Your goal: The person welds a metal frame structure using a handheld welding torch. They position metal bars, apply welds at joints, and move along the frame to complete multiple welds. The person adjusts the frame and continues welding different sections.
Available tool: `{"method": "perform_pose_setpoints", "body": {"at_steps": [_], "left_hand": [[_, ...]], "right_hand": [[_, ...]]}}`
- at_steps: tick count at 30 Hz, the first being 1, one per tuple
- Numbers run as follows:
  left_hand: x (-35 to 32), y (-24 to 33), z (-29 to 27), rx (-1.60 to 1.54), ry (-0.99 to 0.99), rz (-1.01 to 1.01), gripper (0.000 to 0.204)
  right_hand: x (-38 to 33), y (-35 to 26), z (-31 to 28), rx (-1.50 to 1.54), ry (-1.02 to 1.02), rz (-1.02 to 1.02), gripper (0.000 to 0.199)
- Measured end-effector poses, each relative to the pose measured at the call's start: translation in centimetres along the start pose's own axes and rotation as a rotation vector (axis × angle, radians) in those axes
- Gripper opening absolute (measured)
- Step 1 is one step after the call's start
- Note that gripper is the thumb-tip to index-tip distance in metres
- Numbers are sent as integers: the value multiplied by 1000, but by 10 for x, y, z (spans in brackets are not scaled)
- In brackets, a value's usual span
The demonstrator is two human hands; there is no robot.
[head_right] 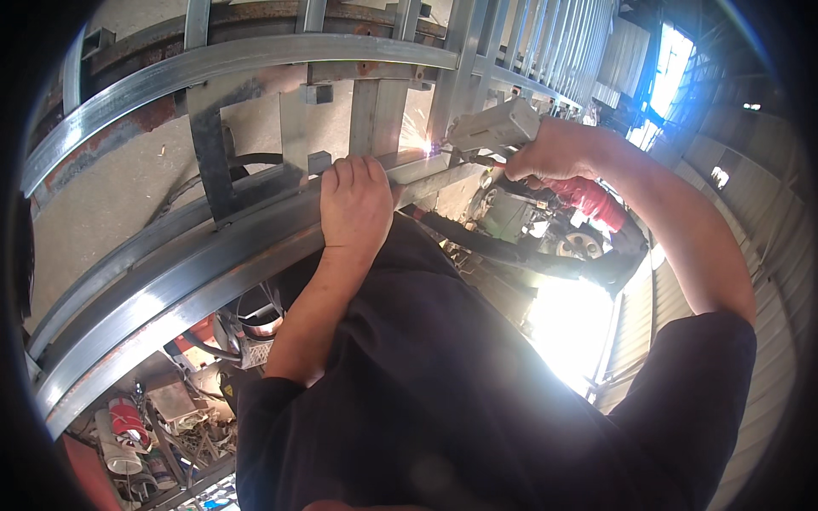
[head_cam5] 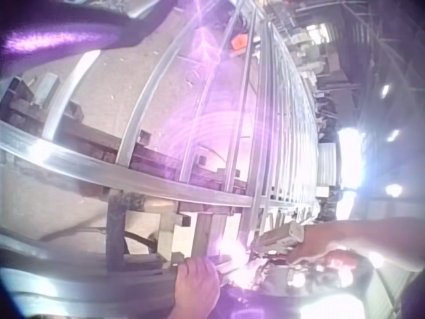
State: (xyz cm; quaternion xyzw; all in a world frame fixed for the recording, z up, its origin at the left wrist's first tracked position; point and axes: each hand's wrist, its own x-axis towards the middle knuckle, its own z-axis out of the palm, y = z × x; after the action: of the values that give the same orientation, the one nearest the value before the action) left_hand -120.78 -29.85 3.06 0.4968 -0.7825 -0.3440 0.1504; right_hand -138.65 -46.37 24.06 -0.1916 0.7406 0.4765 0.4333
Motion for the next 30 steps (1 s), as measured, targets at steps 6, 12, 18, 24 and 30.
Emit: {"method": "perform_pose_setpoints", "body": {"at_steps": [6,12,18,24,30], "left_hand": [[0,-1,0,-15,16,-2,56],[-1,-2,3,39,-1,11,57],[-1,-3,5,49,7,12,58],[0,-3,3,28,47,3,57],[0,-3,7,7,-23,3,47]], "right_hand": [[-2,3,1,31,11,-23,49],[-3,3,2,-9,14,-22,39],[-8,2,2,12,18,-40,38],[-10,7,6,17,57,-52,43],[-9,10,4,-12,35,-12,40]]}}
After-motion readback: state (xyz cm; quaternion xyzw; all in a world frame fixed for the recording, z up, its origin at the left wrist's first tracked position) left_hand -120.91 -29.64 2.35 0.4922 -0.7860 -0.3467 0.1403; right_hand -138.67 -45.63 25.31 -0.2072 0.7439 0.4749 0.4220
